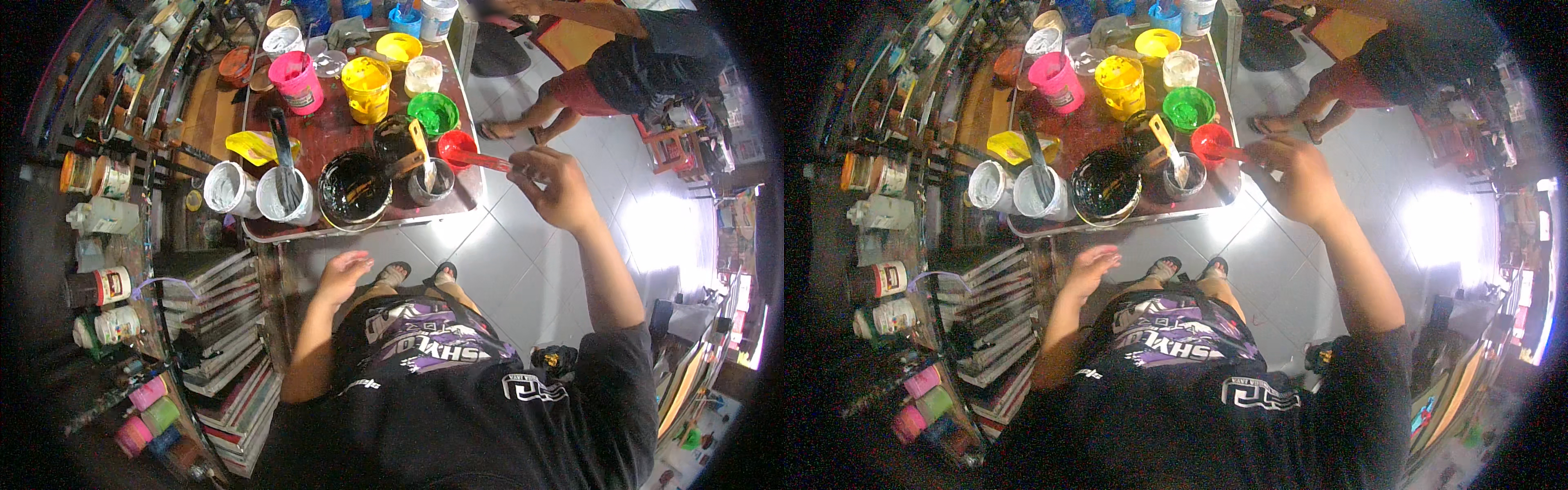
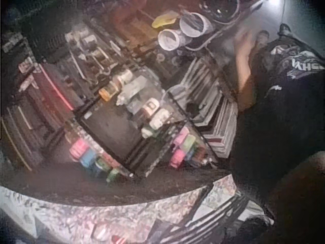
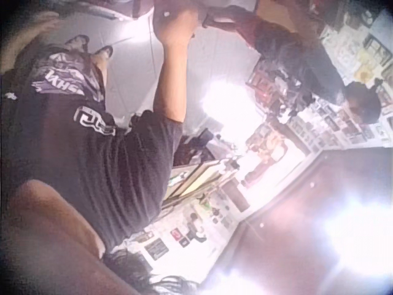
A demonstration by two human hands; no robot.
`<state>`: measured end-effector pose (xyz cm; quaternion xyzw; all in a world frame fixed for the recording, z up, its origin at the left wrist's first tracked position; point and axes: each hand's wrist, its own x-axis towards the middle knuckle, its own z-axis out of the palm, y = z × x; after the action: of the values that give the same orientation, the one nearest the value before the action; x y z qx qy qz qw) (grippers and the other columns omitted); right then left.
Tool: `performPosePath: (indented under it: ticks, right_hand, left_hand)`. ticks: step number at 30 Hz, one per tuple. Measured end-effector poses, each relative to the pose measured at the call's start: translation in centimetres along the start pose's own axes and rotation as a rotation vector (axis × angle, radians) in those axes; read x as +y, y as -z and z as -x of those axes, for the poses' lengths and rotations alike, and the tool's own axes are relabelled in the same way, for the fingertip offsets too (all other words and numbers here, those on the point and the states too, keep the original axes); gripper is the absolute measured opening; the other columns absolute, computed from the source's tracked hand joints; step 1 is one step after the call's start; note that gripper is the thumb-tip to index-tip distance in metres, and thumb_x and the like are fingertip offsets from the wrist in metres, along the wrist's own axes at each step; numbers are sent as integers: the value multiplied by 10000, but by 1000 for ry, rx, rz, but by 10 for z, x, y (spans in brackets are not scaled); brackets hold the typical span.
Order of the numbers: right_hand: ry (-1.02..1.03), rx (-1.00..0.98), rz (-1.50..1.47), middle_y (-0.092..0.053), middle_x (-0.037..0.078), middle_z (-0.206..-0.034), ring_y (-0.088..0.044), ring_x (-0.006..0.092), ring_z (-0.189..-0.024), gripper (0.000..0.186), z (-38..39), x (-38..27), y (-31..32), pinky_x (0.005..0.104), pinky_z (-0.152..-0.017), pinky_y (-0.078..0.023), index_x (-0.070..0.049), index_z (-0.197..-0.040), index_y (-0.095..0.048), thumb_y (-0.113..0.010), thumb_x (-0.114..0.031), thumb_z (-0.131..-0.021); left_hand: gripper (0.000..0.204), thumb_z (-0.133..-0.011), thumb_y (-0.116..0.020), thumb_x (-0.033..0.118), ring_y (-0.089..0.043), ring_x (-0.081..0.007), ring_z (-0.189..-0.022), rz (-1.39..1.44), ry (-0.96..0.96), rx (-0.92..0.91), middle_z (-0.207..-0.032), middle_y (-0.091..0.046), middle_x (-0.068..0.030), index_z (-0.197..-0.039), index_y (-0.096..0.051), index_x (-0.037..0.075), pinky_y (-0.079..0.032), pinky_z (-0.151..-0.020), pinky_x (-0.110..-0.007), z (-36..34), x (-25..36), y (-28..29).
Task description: The person spreads red ink across a screen printing frame using a squeegee, then moves to a table with multiple ink containers to reload the squeegee. The person returns to the frame and continues spreading ink, then lifts and repositions the frame before pouring white ink onto it.
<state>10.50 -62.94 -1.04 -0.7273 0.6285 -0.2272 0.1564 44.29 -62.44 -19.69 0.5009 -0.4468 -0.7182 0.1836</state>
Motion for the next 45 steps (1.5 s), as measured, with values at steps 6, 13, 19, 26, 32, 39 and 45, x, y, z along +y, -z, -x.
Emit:
performPosePath:
  ticks: [6, 13, 19, 26, 32, 39, 45]
  right_hand:
    - [47, 39, -134, -621, 116, -801, -599, 190, -664, 175, -6, 4, -17, 284, -588, -464, 4, -899, -617, -630, -63, -739]
    - [-87, -7, -297, -615, 85, -776, -583, 126, -677, 156, 4, 5, -42, 239, -624, -463, 44, -908, -589, -611, -41, -779]
    - [-186, 82, -353, -632, 104, -809, -600, 142, -703, 150, 12, -6, -59, 255, -641, -467, 28, -878, -606, -628, -44, -749]
    - [-233, 180, -296, -633, 122, -818, -601, 167, -660, 146, 39, -11, -63, 262, -601, -461, 22, -865, -615, -634, -57, -744]
    - [-376, 282, -260, -633, 126, -817, -604, 169, -652, 163, 67, -17, -58, 268, -596, -471, 22, -882, -616, -633, -73, -751]
    - [-524, 414, -354, -629, 134, -784, -602, 172, -643, 160, 106, 5, -73, 272, -580, -464, 12, -891, -621, -610, -71, -755]
    - [-655, 366, -415, -625, 137, -763, -604, 184, -654, 135, 135, 27, -73, 283, -599, -468, 18, -870, -622, -592, -47, -755]
  left_hand:
    - [387, -798, -606, 271, -572, -123, -831, -23, -31, 261, -939, -615, -56, -1088, -546, 23, -393, -683, -244, 24, -13, 11]
    - [492, -717, -709, 210, -545, -168, -846, 92, -85, 556, -947, -580, -112, -1093, -506, -34, -443, -716, -272, 22, -43, 24]
    - [807, -597, -791, 266, -486, -246, -1015, 43, -318, 924, -1176, -457, -180, -1222, -369, -20, -402, -848, -352, -27, -60, 58]
    - [931, -550, -810, 246, -436, -271, -1057, -218, -439, 895, -1222, -395, -184, -1265, -284, -34, -355, -895, -371, -79, -80, 83]
    - [938, -580, -792, 224, -454, -298, -1090, -191, -380, 853, -1220, -400, -198, -1285, -233, -40, -352, -904, -401, -88, -79, 80]
    - [944, -586, -780, 176, -471, -296, -1074, -125, -421, 805, -1263, -370, -174, -1308, -200, -4, -410, -835, -422, -95, -97, 96]
    - [939, -626, -749, 96, -462, -302, -1086, 111, -376, 851, -1283, -328, -208, -1325, -139, -45, -439, -829, -364, -100, -81, 78]
